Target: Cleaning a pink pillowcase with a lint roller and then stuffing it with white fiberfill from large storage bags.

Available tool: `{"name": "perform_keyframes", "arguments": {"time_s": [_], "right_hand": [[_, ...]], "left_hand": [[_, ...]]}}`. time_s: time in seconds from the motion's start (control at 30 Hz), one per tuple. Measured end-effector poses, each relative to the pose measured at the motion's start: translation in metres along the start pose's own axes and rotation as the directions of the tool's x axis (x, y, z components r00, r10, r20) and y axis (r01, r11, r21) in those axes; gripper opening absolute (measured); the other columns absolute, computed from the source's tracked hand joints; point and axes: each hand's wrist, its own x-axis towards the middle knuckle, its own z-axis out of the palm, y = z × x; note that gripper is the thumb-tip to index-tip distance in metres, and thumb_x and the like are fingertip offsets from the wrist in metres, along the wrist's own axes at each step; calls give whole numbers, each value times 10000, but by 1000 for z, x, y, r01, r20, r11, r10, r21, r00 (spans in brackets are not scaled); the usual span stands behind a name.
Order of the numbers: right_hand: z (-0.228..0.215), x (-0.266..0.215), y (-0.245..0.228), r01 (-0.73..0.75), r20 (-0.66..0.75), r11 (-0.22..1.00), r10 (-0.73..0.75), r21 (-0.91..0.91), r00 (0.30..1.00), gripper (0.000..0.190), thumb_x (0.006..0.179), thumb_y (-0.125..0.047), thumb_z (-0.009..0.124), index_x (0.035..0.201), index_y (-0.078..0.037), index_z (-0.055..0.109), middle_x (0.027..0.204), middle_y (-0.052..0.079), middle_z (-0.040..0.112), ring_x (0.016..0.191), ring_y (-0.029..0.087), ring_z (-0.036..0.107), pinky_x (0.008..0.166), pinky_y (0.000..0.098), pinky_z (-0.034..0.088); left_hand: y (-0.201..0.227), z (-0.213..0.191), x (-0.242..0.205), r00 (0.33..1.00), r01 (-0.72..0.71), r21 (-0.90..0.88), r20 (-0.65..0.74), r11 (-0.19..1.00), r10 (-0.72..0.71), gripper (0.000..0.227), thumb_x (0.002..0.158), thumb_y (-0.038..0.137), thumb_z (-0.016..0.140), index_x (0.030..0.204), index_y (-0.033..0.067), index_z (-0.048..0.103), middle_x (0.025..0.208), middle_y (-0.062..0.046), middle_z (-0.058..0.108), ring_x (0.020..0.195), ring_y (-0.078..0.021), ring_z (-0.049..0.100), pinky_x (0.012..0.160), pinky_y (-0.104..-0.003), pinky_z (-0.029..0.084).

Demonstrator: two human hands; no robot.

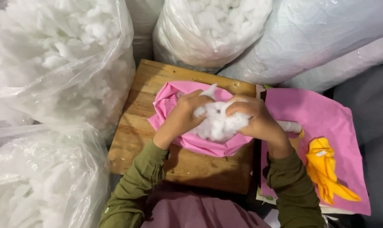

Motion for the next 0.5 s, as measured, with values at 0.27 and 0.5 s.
{"name": "perform_keyframes", "arguments": {"time_s": [0.27, 0.5], "right_hand": [[30, -32, -7, -242, 99, 970, 244, -36, 965, 610, 619, 159, 573, 1211, 38, 660, 1104, 346, 688, 1032, 571, 657, 862, 612, 529], [41, -56, 75, -508, -120, 479, 632, -716, 766, 478, 807, -264, 741, 1263, -138, 673, 1235, 121, 614, 1060, 375, 685, 835, 505, 609]], "left_hand": [[-20, 9, -39, 985, 116, -28, -128, 993, -118, 366, 765, 0, 725, 1110, 108, 779, 1047, -153, 771, 1075, -420, 684, 962, -503, 528], [-75, 9, -26, 927, 188, 627, 142, 756, -347, 463, 726, -115, 701, 1165, 27, 740, 1167, -242, 696, 916, -401, 756, 762, -440, 633]]}}
